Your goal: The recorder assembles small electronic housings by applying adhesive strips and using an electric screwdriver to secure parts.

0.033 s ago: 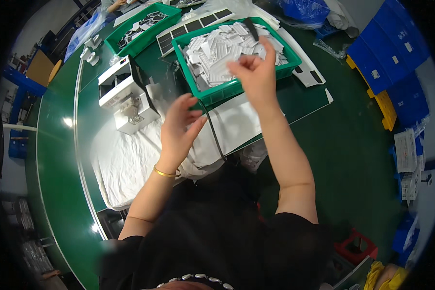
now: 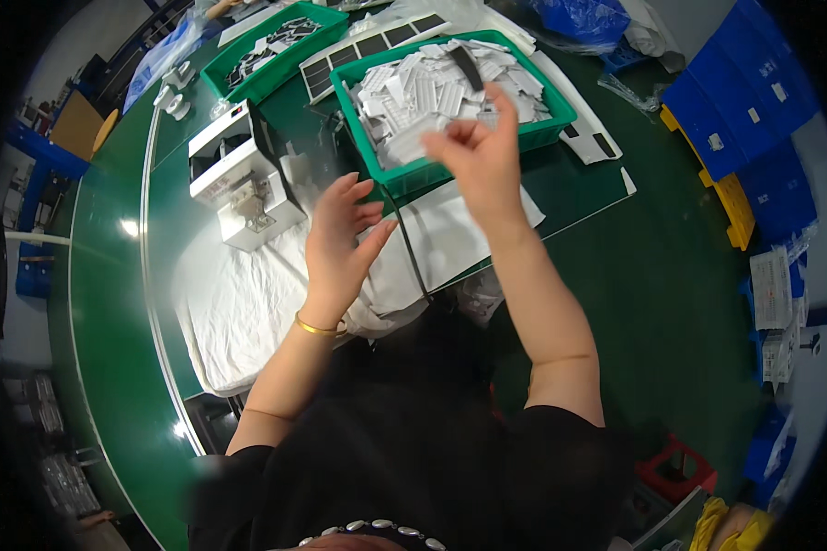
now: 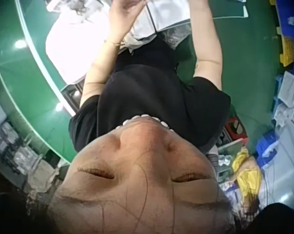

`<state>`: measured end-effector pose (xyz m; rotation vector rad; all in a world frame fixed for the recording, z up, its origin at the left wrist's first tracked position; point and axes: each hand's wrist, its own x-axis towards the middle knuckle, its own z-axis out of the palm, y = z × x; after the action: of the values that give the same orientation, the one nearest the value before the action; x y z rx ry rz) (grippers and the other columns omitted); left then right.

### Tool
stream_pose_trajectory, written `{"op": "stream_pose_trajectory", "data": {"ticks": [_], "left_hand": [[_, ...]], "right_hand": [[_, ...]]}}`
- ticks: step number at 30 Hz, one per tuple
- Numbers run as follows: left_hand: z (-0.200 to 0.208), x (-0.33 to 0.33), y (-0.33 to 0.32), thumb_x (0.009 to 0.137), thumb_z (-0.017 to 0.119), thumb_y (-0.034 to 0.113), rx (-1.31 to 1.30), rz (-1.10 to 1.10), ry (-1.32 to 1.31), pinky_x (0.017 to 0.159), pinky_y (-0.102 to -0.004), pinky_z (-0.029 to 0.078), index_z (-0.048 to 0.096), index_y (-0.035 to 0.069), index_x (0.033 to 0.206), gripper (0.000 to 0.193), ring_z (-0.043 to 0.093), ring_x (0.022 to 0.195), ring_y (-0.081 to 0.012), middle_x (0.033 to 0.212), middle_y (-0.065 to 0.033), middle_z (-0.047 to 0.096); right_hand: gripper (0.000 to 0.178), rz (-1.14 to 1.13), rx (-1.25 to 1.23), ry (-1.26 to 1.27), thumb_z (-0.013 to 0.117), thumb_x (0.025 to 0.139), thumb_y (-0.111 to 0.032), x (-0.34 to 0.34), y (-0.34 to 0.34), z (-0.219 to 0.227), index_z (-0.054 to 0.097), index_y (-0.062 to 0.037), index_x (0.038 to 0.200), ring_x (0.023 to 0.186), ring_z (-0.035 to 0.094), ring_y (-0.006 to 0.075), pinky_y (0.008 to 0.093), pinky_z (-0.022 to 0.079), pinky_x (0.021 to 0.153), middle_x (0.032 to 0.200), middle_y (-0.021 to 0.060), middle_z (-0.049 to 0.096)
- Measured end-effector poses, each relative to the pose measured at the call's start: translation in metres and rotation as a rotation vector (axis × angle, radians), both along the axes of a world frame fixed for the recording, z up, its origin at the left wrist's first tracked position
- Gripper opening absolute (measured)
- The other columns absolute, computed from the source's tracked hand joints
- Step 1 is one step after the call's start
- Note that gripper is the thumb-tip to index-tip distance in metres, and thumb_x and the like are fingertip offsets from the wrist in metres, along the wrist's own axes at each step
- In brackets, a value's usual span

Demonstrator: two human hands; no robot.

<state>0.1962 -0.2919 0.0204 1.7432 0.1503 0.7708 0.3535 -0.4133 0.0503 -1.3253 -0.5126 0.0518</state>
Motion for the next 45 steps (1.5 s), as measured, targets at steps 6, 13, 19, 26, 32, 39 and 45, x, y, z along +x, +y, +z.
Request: {"op": "stream_pose_trajectory", "data": {"ticks": [6, 13, 19, 26, 32, 39, 45], "left_hand": [[-0.019, -0.021, 0.000, 0.077, 0.078, -0.005, -0.006, 0.038, -0.088, 0.080, -0.0271, 0.057, 0.057, 0.000, 0.124, 0.052, 0.069, 0.088, -0.0146, 0.107, -0.0089, 0.066], [-0.015, -0.049, 0.007, 0.078, 0.076, -0.007, -0.181, -0.040, -0.039, 0.082, -0.0264, 0.056, 0.059, -0.002, 0.120, 0.045, 0.069, 0.092, -0.0143, 0.108, -0.0090, 0.067], [-0.007, -0.074, 0.011, 0.082, 0.072, -0.008, -0.439, -0.142, -0.020, 0.086, -0.0267, 0.055, 0.055, -0.004, 0.122, 0.044, 0.069, 0.098, -0.0155, 0.111, -0.0095, 0.068], [0.000, -0.087, 0.006, 0.081, 0.072, -0.008, -0.363, -0.119, 0.049, 0.083, -0.0256, 0.055, 0.057, -0.004, 0.121, 0.043, 0.070, 0.094, -0.0136, 0.105, -0.0083, 0.069], [0.007, -0.090, 0.005, 0.080, 0.072, -0.009, -0.222, -0.130, 0.110, 0.084, -0.0284, 0.055, 0.055, -0.009, 0.120, 0.044, 0.067, 0.092, -0.0131, 0.102, -0.0100, 0.068], [0.004, -0.088, 0.004, 0.080, 0.076, -0.002, -0.193, -0.084, 0.081, 0.078, -0.0244, 0.056, 0.061, -0.002, 0.116, 0.039, 0.072, 0.087, -0.0135, 0.096, -0.0074, 0.073], [0.006, -0.089, 0.004, 0.079, 0.073, -0.008, -0.141, -0.102, 0.150, 0.081, -0.0259, 0.056, 0.057, -0.008, 0.120, 0.044, 0.065, 0.084, -0.0095, 0.103, -0.0079, 0.066]], "right_hand": [[0.070, 0.217, 0.199, 0.380, 0.065, 0.089, 0.004, -0.082, 0.000, -0.015, 0.025, -0.0022, 0.146, 0.088, 0.063, 0.0151, 0.0292, 0.055, 0.075, 0.101, 0.0125, 0.060], [0.058, 0.279, 0.157, 0.486, 0.063, 0.090, 0.002, -0.099, -0.002, -0.023, 0.035, -0.0029, 0.140, 0.094, 0.064, 0.0178, 0.0312, 0.057, 0.078, 0.106, 0.0137, 0.062], [0.019, 0.132, 0.057, 0.077, 0.066, 0.087, 0.006, -0.086, -0.026, -0.003, 0.058, -0.0005, 0.103, 0.091, 0.064, 0.0139, 0.0253, 0.051, 0.083, 0.102, 0.0101, 0.067], [0.070, 0.302, -0.242, 0.047, 0.069, 0.080, 0.014, -0.125, -0.022, 0.018, 0.038, -0.0022, 0.140, 0.086, 0.064, 0.0109, 0.0226, 0.051, 0.077, 0.094, 0.0090, 0.067], [0.080, 0.258, -0.265, 0.110, 0.073, 0.080, 0.008, -0.138, -0.014, 0.018, 0.030, -0.0026, 0.145, 0.074, 0.056, 0.0038, 0.0155, 0.043, 0.066, 0.089, 0.0050, 0.068], [0.079, 0.285, -0.272, 0.166, 0.070, 0.082, 0.010, -0.136, -0.015, 0.023, 0.027, -0.0009, 0.147, 0.074, 0.060, 0.0033, 0.0129, 0.043, 0.065, 0.091, 0.0091, 0.070], [0.079, 0.242, -0.259, 0.204, 0.075, 0.080, 0.004, -0.135, -0.012, 0.018, 0.031, -0.0050, 0.145, 0.058, 0.041, -0.0029, 0.0126, 0.032, 0.053, 0.086, 0.0046, 0.069]]}}
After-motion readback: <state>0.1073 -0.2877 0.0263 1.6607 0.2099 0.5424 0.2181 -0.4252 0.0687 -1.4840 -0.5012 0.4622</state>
